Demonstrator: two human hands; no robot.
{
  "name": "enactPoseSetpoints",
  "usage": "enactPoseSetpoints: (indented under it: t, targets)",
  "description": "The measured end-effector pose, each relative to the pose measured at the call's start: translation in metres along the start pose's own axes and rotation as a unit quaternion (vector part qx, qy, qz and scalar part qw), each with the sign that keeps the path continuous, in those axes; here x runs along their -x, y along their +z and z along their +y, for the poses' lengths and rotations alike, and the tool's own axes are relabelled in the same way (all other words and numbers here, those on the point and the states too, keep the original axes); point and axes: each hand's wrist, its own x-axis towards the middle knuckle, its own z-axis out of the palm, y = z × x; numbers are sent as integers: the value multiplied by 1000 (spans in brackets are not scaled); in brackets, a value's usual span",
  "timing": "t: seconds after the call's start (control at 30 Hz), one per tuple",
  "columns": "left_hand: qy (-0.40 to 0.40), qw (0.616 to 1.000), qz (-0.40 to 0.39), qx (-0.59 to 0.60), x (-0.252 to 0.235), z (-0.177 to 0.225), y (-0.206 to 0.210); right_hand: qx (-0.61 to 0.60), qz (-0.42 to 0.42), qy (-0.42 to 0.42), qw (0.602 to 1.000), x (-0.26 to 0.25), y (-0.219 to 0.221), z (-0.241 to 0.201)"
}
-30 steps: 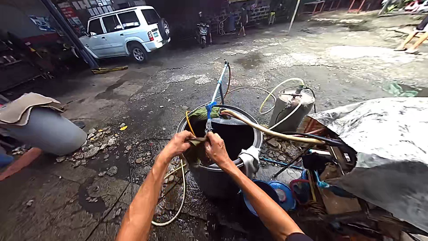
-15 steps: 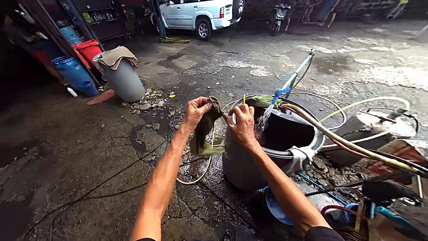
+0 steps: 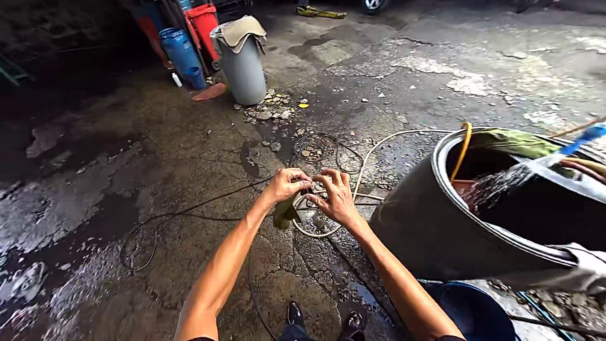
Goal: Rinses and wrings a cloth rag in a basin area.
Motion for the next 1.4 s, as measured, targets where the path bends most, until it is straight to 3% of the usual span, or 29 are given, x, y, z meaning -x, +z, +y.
enactPoseSetpoints:
  t: [0.13, 0.2, 0.3, 0.47, 0.7, 0.87, 1.0, 1.13, 1.2, 1.33, 1.4]
  targets:
    - [20, 999, 36, 17, 27, 1, -31, -40, -26, -50, 998, -22, 37, -23]
    - [36, 999, 35, 13, 33, -8, -50, -38, -38, -64, 997, -29, 36, -37]
    - [-2, 1000, -12, -18, 48, -27, -59, -2, -79, -83, 993, -37, 22, -49]
    - [-106, 992, 39, 53, 70, -29, -13, 24, -111, -83, 990, -23, 10, -40]
    - [-172, 976, 52, 126, 89, -101, 87, 29, -129, -27, 991, 9, -20, 1]
    - [-235, 971, 35, 35, 93, -129, 153, 65, -104, 20, 992, 47, -65, 49]
    - [-255, 961, 108, 22, 76, -109, 145, 122, -61, 81, 987, 88, -124, 101]
    - [-188, 949, 223, 118, 55, -77, 134, 155, -33, 106, 982, 116, -171, 144]
    - [-164, 936, 258, 177, 39, -64, 131, 153, -27, 111, 982, 118, -186, 156]
    - [-78, 951, 281, 105, 1, -29, 118, 147, -29, 81, 985, 115, -198, 175]
    - [-63, 944, 298, 126, -15, -12, 105, 153, -37, 66, 985, 110, -198, 180]
